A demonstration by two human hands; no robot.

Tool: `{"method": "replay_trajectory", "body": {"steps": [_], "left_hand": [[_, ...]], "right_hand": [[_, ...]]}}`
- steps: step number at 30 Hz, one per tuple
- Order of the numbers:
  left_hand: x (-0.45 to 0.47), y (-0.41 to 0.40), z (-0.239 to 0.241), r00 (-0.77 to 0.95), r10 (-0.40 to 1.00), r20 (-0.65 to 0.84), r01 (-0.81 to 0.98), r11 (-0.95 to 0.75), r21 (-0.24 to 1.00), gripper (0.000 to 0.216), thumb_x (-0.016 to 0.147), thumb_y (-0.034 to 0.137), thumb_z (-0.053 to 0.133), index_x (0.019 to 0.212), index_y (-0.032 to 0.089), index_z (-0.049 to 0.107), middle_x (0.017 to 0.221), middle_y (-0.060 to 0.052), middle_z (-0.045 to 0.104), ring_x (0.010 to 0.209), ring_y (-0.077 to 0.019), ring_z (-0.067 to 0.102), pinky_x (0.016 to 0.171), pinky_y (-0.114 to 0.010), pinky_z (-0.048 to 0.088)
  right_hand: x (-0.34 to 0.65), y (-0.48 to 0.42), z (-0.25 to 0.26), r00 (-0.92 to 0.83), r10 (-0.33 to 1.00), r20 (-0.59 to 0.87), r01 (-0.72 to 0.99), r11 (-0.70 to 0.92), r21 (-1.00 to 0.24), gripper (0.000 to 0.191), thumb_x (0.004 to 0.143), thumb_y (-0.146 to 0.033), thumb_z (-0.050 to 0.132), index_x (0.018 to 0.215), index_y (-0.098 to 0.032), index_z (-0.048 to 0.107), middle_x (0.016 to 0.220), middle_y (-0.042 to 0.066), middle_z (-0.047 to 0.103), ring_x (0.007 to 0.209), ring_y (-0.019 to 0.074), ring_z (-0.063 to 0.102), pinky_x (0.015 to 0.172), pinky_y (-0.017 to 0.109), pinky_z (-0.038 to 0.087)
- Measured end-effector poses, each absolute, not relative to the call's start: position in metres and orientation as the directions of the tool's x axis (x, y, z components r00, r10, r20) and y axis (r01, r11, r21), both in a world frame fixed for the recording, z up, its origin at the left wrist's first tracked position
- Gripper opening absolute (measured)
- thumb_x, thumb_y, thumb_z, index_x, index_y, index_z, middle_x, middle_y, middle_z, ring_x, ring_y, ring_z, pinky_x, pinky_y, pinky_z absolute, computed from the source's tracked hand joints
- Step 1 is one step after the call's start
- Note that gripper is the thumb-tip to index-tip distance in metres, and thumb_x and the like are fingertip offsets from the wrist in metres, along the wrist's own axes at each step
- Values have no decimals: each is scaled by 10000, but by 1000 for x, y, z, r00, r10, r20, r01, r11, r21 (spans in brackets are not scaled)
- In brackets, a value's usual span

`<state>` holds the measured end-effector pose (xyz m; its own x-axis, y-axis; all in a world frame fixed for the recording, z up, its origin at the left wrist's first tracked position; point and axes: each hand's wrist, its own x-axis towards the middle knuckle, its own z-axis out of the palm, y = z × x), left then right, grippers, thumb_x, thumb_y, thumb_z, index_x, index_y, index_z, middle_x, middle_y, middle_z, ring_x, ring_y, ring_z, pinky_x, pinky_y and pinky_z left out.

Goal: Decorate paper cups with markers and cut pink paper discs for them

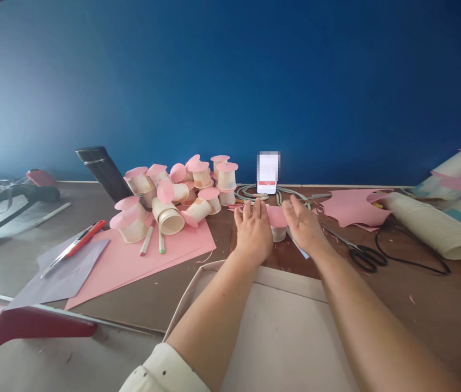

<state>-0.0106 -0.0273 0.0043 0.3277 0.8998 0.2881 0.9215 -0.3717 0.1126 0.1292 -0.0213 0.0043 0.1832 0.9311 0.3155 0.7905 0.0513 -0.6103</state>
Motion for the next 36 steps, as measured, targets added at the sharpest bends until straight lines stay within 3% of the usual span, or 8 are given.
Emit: {"method": "replay_trajectory", "body": {"steps": [3,6,8,19,25,29,36], "left_hand": [[-9,-30,5,323,899,295,925,-366,100,696,836,168,387,1504,41,239,1592,-128,232,1458,-327,172,1170,-574,149],[-7,-33,5,335,893,301,919,-379,103,671,851,163,352,1500,35,244,1585,-129,252,1459,-320,173,1172,-580,143],[-7,-34,5,347,896,278,915,-389,111,660,858,162,336,1502,47,248,1588,-116,249,1463,-318,163,1170,-590,139],[-9,-34,7,373,893,251,909,-406,93,630,862,155,337,1488,94,311,1591,-79,253,1463,-316,173,1174,-588,131],[-5,-34,3,319,915,247,933,-349,87,685,854,150,336,1519,59,198,1593,-122,233,1471,-308,155,1169,-578,162],[-4,-35,4,327,909,259,928,-360,95,717,842,146,359,1523,44,159,1594,-128,224,1472,-307,151,1175,-578,137],[-6,-36,6,374,895,242,907,-407,104,689,831,153,396,1502,73,259,1589,-128,243,1470,-321,152,1173,-589,118]], "right_hand": [[134,-22,10,251,920,300,743,15,-669,724,945,-577,312,1441,-59,413,1457,200,451,1382,314,385,1138,462,288],[133,-25,13,212,955,208,769,-32,-638,736,872,-493,546,1455,-71,393,1480,197,418,1378,339,384,1123,471,317],[130,-27,13,186,966,178,786,-38,-617,756,845,-461,598,1458,-74,385,1480,201,417,1377,345,385,1116,479,322],[125,-27,12,177,977,116,750,-57,-658,727,847,-464,570,1441,-77,410,1468,191,440,1361,312,417,1112,439,327],[132,-27,10,244,965,96,702,-107,-704,790,879,-594,456,1474,-82,364,1511,174,371,1404,299,350,1144,447,277],[136,-23,9,283,956,79,691,-146,-708,669,943,-538,322,1436,-99,435,1495,159,402,1404,284,353,1151,446,264],[135,-14,-1,270,957,104,752,-142,-644,598,934,-441,409,1412,-86,459,1439,198,470,1361,331,414,1111,489,317]]}}
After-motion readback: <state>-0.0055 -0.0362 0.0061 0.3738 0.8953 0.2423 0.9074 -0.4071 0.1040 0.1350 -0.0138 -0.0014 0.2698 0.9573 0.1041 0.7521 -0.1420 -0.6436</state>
